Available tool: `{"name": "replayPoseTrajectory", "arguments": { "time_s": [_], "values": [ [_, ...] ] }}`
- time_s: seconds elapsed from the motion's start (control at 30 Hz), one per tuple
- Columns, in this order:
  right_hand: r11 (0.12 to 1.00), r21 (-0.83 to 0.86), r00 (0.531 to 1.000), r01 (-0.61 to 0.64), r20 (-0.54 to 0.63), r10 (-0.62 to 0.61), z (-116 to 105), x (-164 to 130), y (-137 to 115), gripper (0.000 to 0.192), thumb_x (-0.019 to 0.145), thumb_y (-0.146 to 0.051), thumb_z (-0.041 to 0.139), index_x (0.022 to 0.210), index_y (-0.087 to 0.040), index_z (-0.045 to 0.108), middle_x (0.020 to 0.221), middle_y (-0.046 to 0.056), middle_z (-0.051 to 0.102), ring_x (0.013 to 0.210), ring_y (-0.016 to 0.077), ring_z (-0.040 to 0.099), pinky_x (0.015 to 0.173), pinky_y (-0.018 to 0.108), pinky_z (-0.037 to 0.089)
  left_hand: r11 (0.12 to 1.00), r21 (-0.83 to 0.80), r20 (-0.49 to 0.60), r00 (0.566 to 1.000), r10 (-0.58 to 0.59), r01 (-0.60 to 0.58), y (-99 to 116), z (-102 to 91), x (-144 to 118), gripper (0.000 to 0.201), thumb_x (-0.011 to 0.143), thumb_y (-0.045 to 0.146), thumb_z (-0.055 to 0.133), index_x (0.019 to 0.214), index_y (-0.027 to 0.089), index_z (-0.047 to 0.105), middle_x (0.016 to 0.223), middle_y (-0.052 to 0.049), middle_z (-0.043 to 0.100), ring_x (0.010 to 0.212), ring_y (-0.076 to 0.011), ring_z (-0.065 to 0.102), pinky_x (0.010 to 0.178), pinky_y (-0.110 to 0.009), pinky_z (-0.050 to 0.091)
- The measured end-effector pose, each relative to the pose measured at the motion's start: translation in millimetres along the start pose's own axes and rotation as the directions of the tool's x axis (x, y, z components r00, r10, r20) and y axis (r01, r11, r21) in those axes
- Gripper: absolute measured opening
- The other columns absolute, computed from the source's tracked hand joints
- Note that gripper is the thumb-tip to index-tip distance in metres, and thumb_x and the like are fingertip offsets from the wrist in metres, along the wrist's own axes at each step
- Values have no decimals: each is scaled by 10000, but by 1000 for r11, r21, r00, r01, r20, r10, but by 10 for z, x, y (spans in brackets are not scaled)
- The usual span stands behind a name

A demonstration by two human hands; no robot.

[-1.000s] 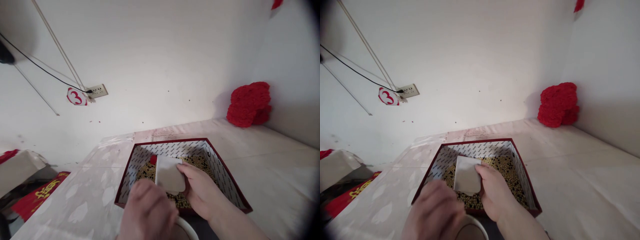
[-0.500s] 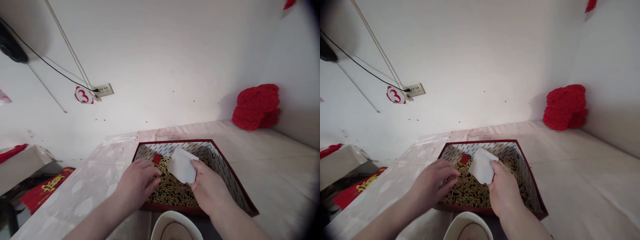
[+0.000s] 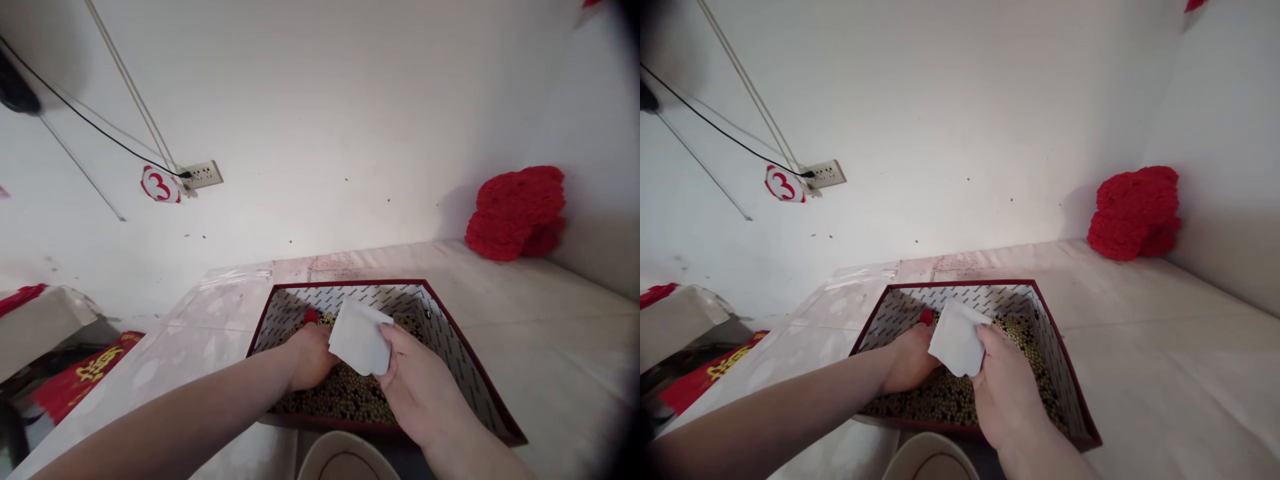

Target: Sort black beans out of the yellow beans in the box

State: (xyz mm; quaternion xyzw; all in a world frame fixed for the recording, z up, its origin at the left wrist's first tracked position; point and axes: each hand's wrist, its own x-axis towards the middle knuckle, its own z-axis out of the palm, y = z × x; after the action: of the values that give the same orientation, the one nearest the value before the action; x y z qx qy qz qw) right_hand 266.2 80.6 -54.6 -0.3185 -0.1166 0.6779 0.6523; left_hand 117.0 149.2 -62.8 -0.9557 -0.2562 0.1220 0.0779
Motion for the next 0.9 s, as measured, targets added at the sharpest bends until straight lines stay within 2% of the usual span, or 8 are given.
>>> {"name": "replayPoseTrajectory", "arguments": {
  "time_s": [0.2, 0.37, 0.47, 0.57, 0.63, 0.73, 0.83, 0.9],
  "values": [
    [999, -40, 1000, 3, 16, -2, -15, -1, 14, 106, 697, -229, 612, 782, -286, 636, 760, -21, 699, 710, 212, 636, 494, 292, 457, 998, 50, 28, 998, -50, 48, 94, 13, 18, 223, 783, 121, 505, 953, 140, 648, 936, -120, 694, 873, -293, 634, 659, -357, 491],
    [1000, 14, 1000, -20, 16, 20, 13, -40, -16, 122, 710, -185, 608, 771, -286, 636, 778, -9, 706, 762, 222, 638, 520, 308, 465, 978, 43, -29, 978, -205, 206, 50, -247, -30, 89, 664, 160, 616, 742, 146, 657, 772, -117, 696, 740, -291, 644, 627, -373, 481],
    [999, 31, 1000, -20, 16, 20, 28, -44, -28, 117, 709, -175, 616, 759, -279, 635, 787, -10, 708, 776, 217, 638, 536, 300, 465, 924, 17, -164, 913, -374, 382, 2, -541, -203, 66, 709, 151, 556, 713, 157, 622, 751, -100, 671, 730, -263, 624, 644, -375, 464],
    [999, 25, 999, -23, 34, 22, 49, -58, -36, 117, 711, -192, 635, 804, -263, 639, 778, -11, 700, 792, 205, 633, 558, 282, 463, 850, -87, -322, 793, -518, 520, 119, -771, -412, 122, 787, 144, 467, 771, 184, 581, 793, -54, 638, 759, -214, 590, 652, -347, 448],
    [1000, 6, 998, -30, 58, 30, 70, -88, -37, 125, 710, -201, 645, 828, -244, 643, 764, -6, 694, 792, 198, 630, 572, 272, 460, 833, -322, -444, 705, -553, 451, 300, -816, -482, 88, 746, 126, 515, 734, 202, 560, 754, -11, 609, 736, -177, 563, 654, -311, 438],
    [998, -46, 986, -50, 156, 56, 103, -149, -32, 163, 686, -193, 663, 848, -204, 660, 771, 11, 695, 778, 186, 627, 591, 260, 453, 875, -395, -538, 701, -468, 280, 580, -729, -436, 110, 700, 89, 552, 703, 199, 548, 747, -6, 587, 747, -178, 535, 704, -333, 432],
    [995, -84, 967, -51, 244, 70, 121, -186, -20, 205, 664, -189, 678, 868, -174, 673, 788, 22, 701, 763, 171, 622, 602, 248, 446, 880, -367, -544, 697, -467, 303, 684, -595, -322, 103, 752, 102, 544, 749, 201, 566, 797, -22, 588, 798, -196, 527, 763, -372, 421],
    [995, -79, 967, -56, 244, 74, 123, -188, -12, 219, 663, -200, 687, 879, -172, 675, 777, 19, 702, 746, 165, 621, 600, 244, 442, 863, -356, -551, 665, -504, 359, 660, -545, -288, 90, 792, 129, 528, 754, 201, 566, 812, -30, 581, 822, -205, 521, 765, -378, 414]
  ]
}}
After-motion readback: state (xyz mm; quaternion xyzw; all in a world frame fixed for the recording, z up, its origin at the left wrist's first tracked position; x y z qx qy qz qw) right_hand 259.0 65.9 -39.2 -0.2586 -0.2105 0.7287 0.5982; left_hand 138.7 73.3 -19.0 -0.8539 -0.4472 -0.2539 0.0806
